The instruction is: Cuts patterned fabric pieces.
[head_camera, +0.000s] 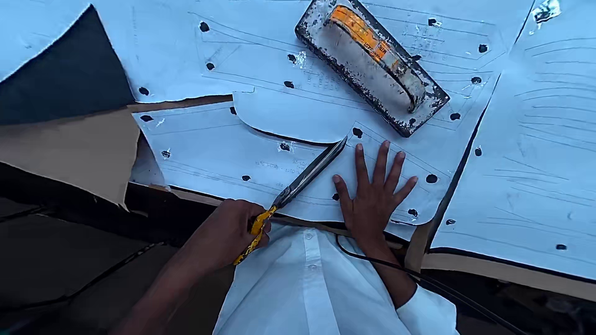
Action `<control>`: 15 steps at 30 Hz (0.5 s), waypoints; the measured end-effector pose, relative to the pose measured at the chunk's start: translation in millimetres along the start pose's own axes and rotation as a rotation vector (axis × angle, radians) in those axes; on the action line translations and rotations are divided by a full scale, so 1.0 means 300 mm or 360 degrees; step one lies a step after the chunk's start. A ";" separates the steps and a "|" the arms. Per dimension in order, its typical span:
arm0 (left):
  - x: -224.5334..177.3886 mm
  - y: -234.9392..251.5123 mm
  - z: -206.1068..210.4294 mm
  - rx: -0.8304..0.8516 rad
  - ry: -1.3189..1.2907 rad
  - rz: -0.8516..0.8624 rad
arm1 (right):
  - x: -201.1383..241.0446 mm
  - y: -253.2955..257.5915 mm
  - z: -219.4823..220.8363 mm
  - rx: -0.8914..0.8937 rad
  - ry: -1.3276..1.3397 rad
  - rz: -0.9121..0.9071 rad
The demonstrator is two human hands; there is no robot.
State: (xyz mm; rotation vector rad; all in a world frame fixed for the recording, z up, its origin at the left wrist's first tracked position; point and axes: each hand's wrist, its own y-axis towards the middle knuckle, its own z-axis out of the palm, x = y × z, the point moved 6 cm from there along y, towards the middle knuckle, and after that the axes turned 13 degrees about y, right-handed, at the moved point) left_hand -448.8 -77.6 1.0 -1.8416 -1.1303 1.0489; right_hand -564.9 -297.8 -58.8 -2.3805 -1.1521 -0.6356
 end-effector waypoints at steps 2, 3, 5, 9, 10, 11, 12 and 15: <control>-0.004 -0.004 0.003 0.0010 -0.0028 -0.0007 | -0.001 0.010 0.003 -0.0064 -0.0020 0.0003; -0.005 -0.006 0.006 0.0000 -0.0042 -0.0002 | -0.001 0.009 0.005 -0.0073 -0.0009 0.0003; -0.009 -0.010 0.020 -0.0016 -0.0071 -0.0008 | -0.003 0.001 0.005 -0.0009 0.0040 0.0013; -0.027 -0.014 0.040 -0.0035 -0.0048 -0.0040 | 0.001 -0.006 0.000 0.0037 0.0072 -0.0001; -0.030 -0.016 0.043 -0.0030 -0.0043 -0.0063 | 0.001 -0.008 -0.002 0.0050 0.0065 -0.0010; -0.034 -0.018 0.046 -0.0029 -0.0035 -0.0071 | 0.002 -0.010 -0.005 0.0068 0.0066 -0.0013; -0.037 -0.020 0.047 -0.0046 -0.0031 -0.0066 | 0.001 -0.007 -0.003 0.0043 0.0064 -0.0013; -0.046 -0.023 0.045 -0.0046 -0.0068 -0.0075 | -0.001 0.008 0.004 -0.0040 0.0000 -0.0004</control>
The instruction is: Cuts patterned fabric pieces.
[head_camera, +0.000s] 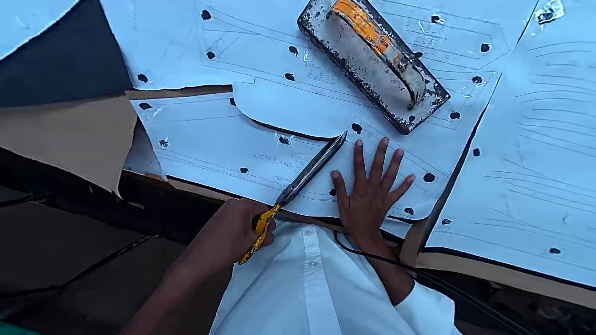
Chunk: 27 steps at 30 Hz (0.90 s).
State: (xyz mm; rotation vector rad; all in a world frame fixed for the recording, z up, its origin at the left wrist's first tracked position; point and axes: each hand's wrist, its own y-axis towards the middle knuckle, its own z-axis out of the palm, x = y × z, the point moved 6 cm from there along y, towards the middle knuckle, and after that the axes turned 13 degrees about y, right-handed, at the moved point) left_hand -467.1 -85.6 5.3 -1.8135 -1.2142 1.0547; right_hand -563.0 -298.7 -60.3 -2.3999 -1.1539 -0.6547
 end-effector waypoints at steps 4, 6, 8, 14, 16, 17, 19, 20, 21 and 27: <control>0.008 0.000 -0.010 0.0001 0.0026 0.0002 | 0.000 0.003 0.002 0.0010 -0.0029 -0.0002; 0.008 0.002 -0.020 0.0025 0.0031 -0.0030 | 0.000 0.003 0.005 0.0002 -0.0037 -0.0004; 0.009 0.009 -0.031 0.0066 0.0061 -0.0063 | 0.000 0.004 0.006 0.0001 -0.0038 -0.0001; 0.017 0.029 -0.054 0.0053 0.0103 -0.0038 | 0.000 0.006 0.004 0.0006 -0.0054 0.0003; 0.020 0.029 -0.048 0.0055 0.0064 -0.0019 | 0.001 0.005 0.004 -0.0003 -0.0047 -0.0005; 0.019 0.028 -0.044 0.0062 0.0041 -0.0011 | 0.000 0.004 0.004 -0.0007 -0.0033 -0.0003; 0.016 0.025 -0.036 0.0040 0.0030 0.0017 | -0.001 0.004 0.004 -0.0006 -0.0026 0.0003; 0.014 0.023 -0.031 0.0029 0.0031 0.0032 | -0.001 0.004 0.004 0.0003 -0.0033 0.0006; 0.012 0.022 -0.027 0.0011 0.0034 0.0046 | -0.001 0.004 0.004 0.0010 -0.0034 0.0012; -0.015 0.023 -0.013 -0.0026 0.0046 0.0044 | -0.002 0.003 0.003 -0.0025 0.0000 -0.0016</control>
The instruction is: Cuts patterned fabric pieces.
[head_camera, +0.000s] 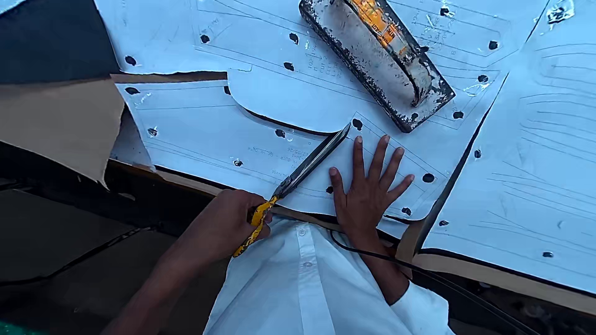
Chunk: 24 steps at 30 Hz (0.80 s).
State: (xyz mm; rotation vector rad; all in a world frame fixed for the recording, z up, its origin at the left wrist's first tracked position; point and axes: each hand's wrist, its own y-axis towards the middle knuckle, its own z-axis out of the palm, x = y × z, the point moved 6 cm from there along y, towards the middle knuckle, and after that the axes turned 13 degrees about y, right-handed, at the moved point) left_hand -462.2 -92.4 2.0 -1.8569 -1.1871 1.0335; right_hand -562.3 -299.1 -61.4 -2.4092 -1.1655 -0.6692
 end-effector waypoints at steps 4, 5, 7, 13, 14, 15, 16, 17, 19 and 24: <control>0.004 -0.003 0.019 0.0005 -0.0099 -0.0026 | 0.000 -0.001 0.001 -0.0004 -0.0013 -0.0002; 0.005 -0.002 0.023 0.0017 -0.0127 -0.0033 | 0.001 0.000 0.001 -0.0003 -0.0019 -0.0001; 0.001 -0.001 0.034 0.0024 -0.0141 -0.0036 | 0.000 0.001 -0.001 0.0004 -0.0022 0.0001; -0.012 -0.005 0.046 0.0025 -0.0174 -0.0045 | 0.001 -0.002 0.001 0.0013 -0.0036 -0.0006; -0.012 -0.006 0.043 0.0014 -0.0164 -0.0038 | 0.002 -0.003 0.001 0.0012 -0.0036 -0.0010; -0.011 -0.006 0.041 0.0003 -0.0150 -0.0035 | 0.002 -0.003 0.002 0.0009 -0.0038 -0.0013; -0.009 -0.006 0.038 -0.0007 -0.0129 -0.0038 | 0.001 -0.003 0.002 0.0012 -0.0033 -0.0008; -0.007 -0.004 0.034 -0.0022 -0.0100 -0.0036 | 0.001 -0.002 0.002 0.0016 -0.0030 -0.0004; -0.005 0.004 0.029 -0.0045 -0.0038 -0.0028 | 0.000 0.001 0.003 0.0025 -0.0019 0.0004; -0.007 0.016 0.038 -0.0043 -0.0046 -0.0010 | 0.002 -0.001 0.003 0.0019 -0.0029 0.0007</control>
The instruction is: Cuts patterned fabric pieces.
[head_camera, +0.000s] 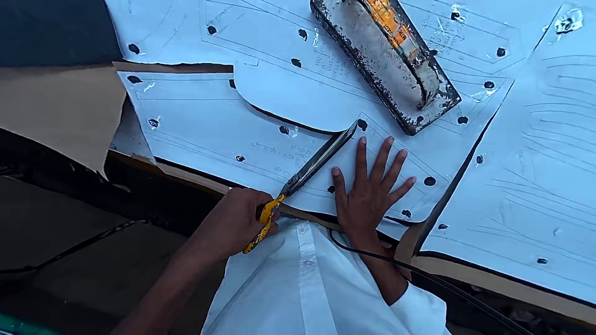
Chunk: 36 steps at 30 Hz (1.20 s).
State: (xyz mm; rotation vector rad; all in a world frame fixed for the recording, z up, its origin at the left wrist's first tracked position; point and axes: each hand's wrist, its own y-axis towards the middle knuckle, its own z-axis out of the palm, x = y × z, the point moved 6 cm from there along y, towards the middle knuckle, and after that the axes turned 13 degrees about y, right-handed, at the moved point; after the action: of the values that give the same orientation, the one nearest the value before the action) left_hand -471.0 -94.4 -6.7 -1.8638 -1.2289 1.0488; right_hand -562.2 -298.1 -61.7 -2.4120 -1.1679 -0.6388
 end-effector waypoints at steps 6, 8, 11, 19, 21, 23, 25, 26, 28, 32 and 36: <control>-0.014 -0.008 0.023 0.0067 -0.0188 -0.0039 | -0.002 -0.001 -0.002 -0.0018 0.0011 -0.0005; -0.019 -0.012 0.030 0.0045 -0.0220 -0.0016 | 0.000 -0.001 -0.003 -0.0017 0.0006 0.0001; -0.024 -0.018 0.029 0.0048 -0.0235 -0.0024 | -0.001 -0.003 -0.004 -0.0006 0.0014 -0.0001; -0.042 -0.010 0.043 -0.0002 -0.0178 0.0040 | 0.000 -0.003 -0.004 -0.0011 0.0001 -0.0020; -0.050 -0.011 0.051 0.0001 -0.0201 0.0024 | -0.001 -0.003 -0.004 -0.0020 -0.0005 -0.0026; -0.057 -0.013 0.057 0.0011 -0.0243 -0.0010 | 0.000 -0.002 -0.004 -0.0008 -0.0012 -0.0022; -0.060 -0.012 0.064 0.0023 -0.0286 -0.0013 | -0.002 -0.001 -0.005 -0.0004 -0.0013 -0.0019; -0.059 -0.011 0.067 0.0017 -0.0300 -0.0006 | -0.001 -0.002 -0.006 -0.0006 -0.0013 -0.0023; -0.058 -0.012 0.068 0.0007 -0.0310 0.0003 | 0.001 -0.001 -0.005 0.0009 -0.0007 -0.0018; -0.054 -0.011 0.059 0.0008 -0.0288 0.0001 | 0.001 -0.001 -0.005 0.0022 -0.0012 -0.0013; -0.051 0.000 0.038 0.0075 -0.0101 -0.0033 | -0.002 -0.001 -0.003 -0.0010 0.0019 -0.0028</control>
State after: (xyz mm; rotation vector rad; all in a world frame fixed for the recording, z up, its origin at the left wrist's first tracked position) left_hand -484.7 -107.7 -7.7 -1.7908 -1.2465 1.1236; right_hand -562.9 -298.9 -61.2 -2.4022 -1.1850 -0.6625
